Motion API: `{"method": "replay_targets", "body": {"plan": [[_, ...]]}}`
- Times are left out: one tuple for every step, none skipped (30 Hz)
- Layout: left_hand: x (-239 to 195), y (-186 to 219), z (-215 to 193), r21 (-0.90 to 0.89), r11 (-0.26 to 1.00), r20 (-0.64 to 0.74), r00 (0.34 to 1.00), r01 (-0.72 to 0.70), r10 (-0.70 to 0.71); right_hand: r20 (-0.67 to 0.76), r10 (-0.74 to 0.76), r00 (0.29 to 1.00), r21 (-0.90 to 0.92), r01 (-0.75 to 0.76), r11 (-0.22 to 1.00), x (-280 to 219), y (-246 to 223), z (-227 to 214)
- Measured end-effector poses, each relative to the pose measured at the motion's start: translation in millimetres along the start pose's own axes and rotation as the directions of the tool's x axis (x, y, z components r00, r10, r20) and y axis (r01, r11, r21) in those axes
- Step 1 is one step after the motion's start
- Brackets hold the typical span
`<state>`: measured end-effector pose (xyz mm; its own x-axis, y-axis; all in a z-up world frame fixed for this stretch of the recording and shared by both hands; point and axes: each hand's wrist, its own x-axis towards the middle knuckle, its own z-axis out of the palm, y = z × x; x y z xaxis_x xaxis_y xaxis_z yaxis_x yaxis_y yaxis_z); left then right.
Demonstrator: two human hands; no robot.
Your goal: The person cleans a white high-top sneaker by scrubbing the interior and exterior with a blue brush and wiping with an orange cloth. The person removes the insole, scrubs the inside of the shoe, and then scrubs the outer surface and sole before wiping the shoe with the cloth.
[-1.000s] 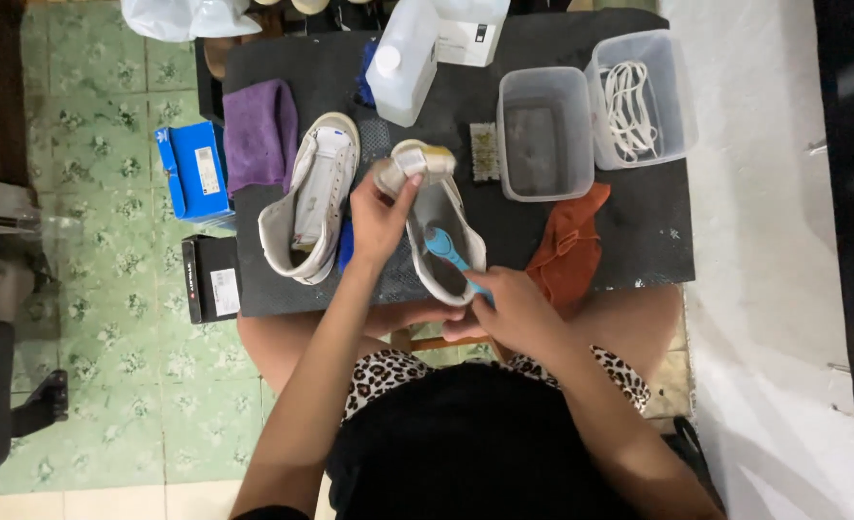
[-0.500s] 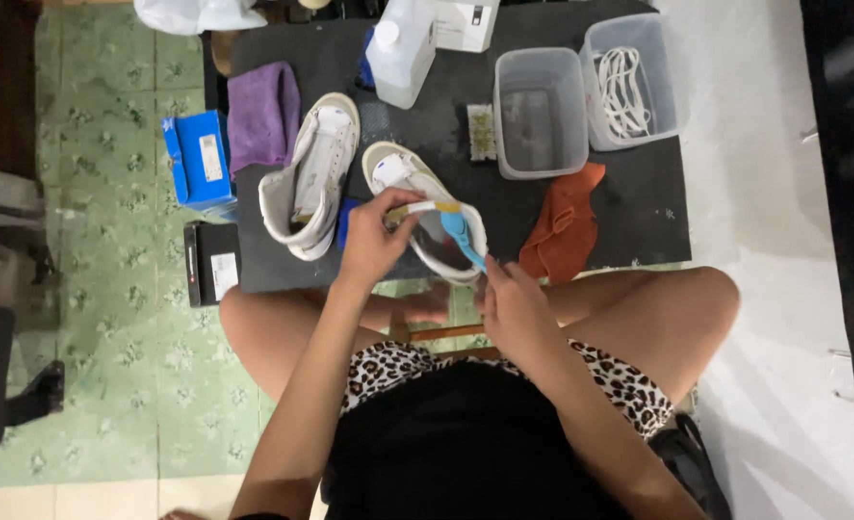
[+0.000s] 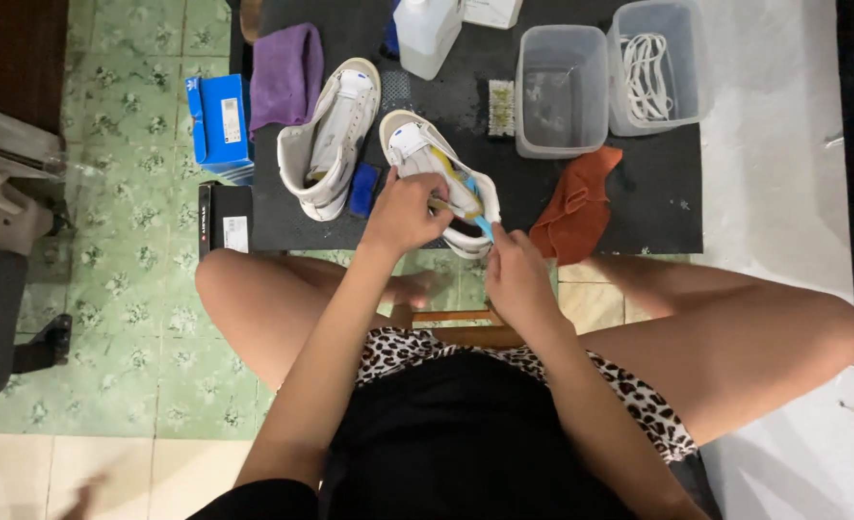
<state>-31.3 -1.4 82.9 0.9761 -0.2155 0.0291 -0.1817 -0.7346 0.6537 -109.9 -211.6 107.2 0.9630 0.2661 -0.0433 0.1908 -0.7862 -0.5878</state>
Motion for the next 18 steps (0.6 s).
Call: {"method": "replay_targets", "body": {"plan": [[1.1,-4.0,3.2,0.002,1.0,0.005,1.0,-0.006,0.006,-0.005,0.006,1.0,0.002,-0.006,1.0,1.5,-0.1,0.2],[2.4,-7.8,6.9,0.065,0.998,0.028,1.0,0.009,-0.011,-0.032,0.001,1.0,0.003,-0.001,1.0,2.9,0.4,0.2],[1.1,-10.0,13.0,0.124,0.992,0.056,0.998,0.022,-0.029,-0.056,0.005,0.998,0.003,-0.005,1.0,0.0,1.3,-0.1],[-1.7,-13.2,17.1,0.122,0.992,0.069,0.997,0.014,-0.022,-0.059,0.019,0.998,0.004,-0.019,1.0,-2.5,2.9,2.5],[-1.7,-17.1,19.5,0.122,0.992,0.113,0.993,0.004,-0.017,-0.077,-0.009,0.997,0.009,0.01,1.0,-1.3,4.7,4.4],[-1.8,-21.0,21.2,0.122,0.992,0.157,0.988,-0.007,-0.013,-0.094,-0.037,0.995,0.013,0.039,0.999,-0.1,5.7,6.2],[-0.1,-15.1,16.4,0.124,0.992,0.155,0.988,-0.014,-0.005,-0.102,-0.037,0.994,0.012,0.039,0.999,1.4,9.9,10.0],[1.3,-9.3,11.1,0.069,0.998,0.175,0.984,-0.01,-0.002,-0.135,-0.059,0.989,0.014,0.062,0.998,3.0,13.5,14.0],[-1.1,-3.9,6.8,0.011,1.0,0.195,0.981,0.004,-0.006,-0.159,-0.084,0.984,0.016,0.087,0.996,2.8,17.1,18.4],[0.5,-9.9,15.3,0.01,1.0,0.192,0.981,0.005,-0.007,-0.158,-0.087,0.984,0.014,0.09,0.996,0.4,15.7,19.9],[5.3,-15.6,22.9,-0.042,0.999,0.177,0.984,0.015,-0.007,-0.171,-0.099,0.98,-0.006,0.1,0.995,1.1,14.9,20.0],[10.7,-21.2,30.5,-0.094,0.995,0.163,0.987,0.023,-0.007,-0.185,-0.112,0.976,-0.025,0.109,0.994,2.1,14.3,19.8],[3.6,-15.6,30.4,-0.095,0.995,0.158,0.987,0.023,-0.008,-0.183,-0.117,0.976,-0.028,0.114,0.993,0.2,13.4,19.3],[-2.7,-9.9,30.5,-0.081,0.995,-0.085,0.995,-0.055,0.048,-0.194,-0.125,0.973,-0.03,0.121,0.992,-1.2,12.8,18.5],[-5.6,-5.0,29.2,-0.046,0.99,-0.323,0.94,-0.131,0.109,-0.209,-0.132,0.969,-0.033,0.128,0.991,0.4,12.0,17.6],[-7.1,-7.8,33.9,-0.045,0.99,-0.328,0.938,-0.136,0.114,-0.214,-0.137,0.967,-0.036,0.132,0.991,0.9,9.9,12.5],[-10.6,-10.3,41.4,-0.002,0.999,-0.339,0.94,-0.032,0.029,-0.174,-0.107,0.979,0.025,0.113,0.993,-1.7,9.1,8.4],[-13.6,-13.6,49.2,0.04,0.996,-0.354,0.934,0.073,-0.055,-0.132,-0.08,0.988,0.085,0.091,0.992,-3.6,8.7,4.9]]}}
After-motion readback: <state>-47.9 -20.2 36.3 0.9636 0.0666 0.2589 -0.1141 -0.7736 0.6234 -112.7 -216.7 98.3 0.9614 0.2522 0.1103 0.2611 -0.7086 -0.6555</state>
